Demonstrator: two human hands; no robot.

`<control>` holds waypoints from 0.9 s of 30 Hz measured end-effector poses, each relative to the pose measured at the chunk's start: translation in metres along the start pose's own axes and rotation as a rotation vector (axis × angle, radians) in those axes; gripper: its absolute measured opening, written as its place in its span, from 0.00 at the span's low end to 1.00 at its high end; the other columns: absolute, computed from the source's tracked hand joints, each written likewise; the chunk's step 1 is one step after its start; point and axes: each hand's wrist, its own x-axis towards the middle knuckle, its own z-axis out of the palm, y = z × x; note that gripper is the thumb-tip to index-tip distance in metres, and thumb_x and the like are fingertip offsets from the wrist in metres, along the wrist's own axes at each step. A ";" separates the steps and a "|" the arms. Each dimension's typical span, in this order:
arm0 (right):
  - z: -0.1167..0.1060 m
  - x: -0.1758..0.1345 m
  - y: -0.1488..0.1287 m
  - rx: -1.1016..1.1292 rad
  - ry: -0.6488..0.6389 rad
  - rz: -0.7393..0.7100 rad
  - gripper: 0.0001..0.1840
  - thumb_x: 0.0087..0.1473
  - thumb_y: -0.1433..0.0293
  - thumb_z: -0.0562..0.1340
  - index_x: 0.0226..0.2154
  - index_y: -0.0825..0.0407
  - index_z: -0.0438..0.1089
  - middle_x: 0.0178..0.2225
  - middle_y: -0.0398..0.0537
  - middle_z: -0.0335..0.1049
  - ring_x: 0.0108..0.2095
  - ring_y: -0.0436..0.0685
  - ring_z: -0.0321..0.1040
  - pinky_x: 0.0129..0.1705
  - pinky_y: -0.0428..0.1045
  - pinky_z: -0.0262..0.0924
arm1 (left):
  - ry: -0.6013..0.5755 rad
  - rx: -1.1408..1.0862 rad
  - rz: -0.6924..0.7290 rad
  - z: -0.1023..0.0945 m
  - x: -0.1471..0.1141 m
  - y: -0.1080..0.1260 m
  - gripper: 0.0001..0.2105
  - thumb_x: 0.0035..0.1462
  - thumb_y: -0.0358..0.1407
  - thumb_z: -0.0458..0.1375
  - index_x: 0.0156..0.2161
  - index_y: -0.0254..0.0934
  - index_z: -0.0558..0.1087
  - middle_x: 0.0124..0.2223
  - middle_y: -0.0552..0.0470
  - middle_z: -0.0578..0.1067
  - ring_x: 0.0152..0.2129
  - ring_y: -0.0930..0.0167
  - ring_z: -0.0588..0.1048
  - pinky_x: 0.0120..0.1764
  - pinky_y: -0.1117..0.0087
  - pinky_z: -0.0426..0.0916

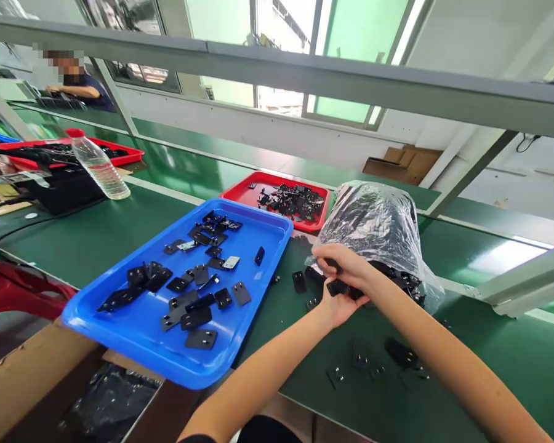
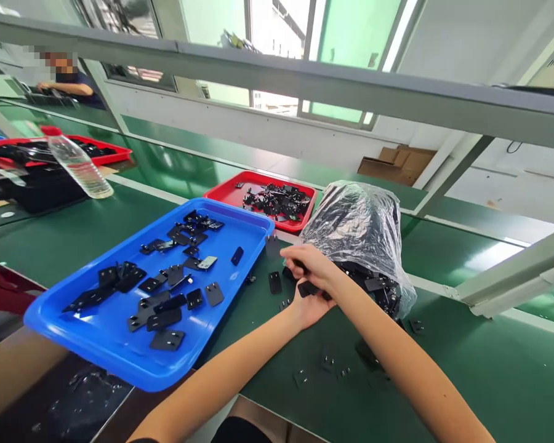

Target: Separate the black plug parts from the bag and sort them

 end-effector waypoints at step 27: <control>-0.050 -0.074 0.079 -1.236 0.088 -0.280 0.22 0.55 0.73 0.52 0.51 0.51 0.69 0.47 0.53 0.71 0.37 0.59 0.75 0.38 0.52 0.69 | 0.057 0.150 -0.237 -0.017 0.009 -0.015 0.25 0.63 0.44 0.38 0.31 0.31 0.73 0.30 0.46 0.73 0.27 0.68 0.71 0.37 0.66 0.63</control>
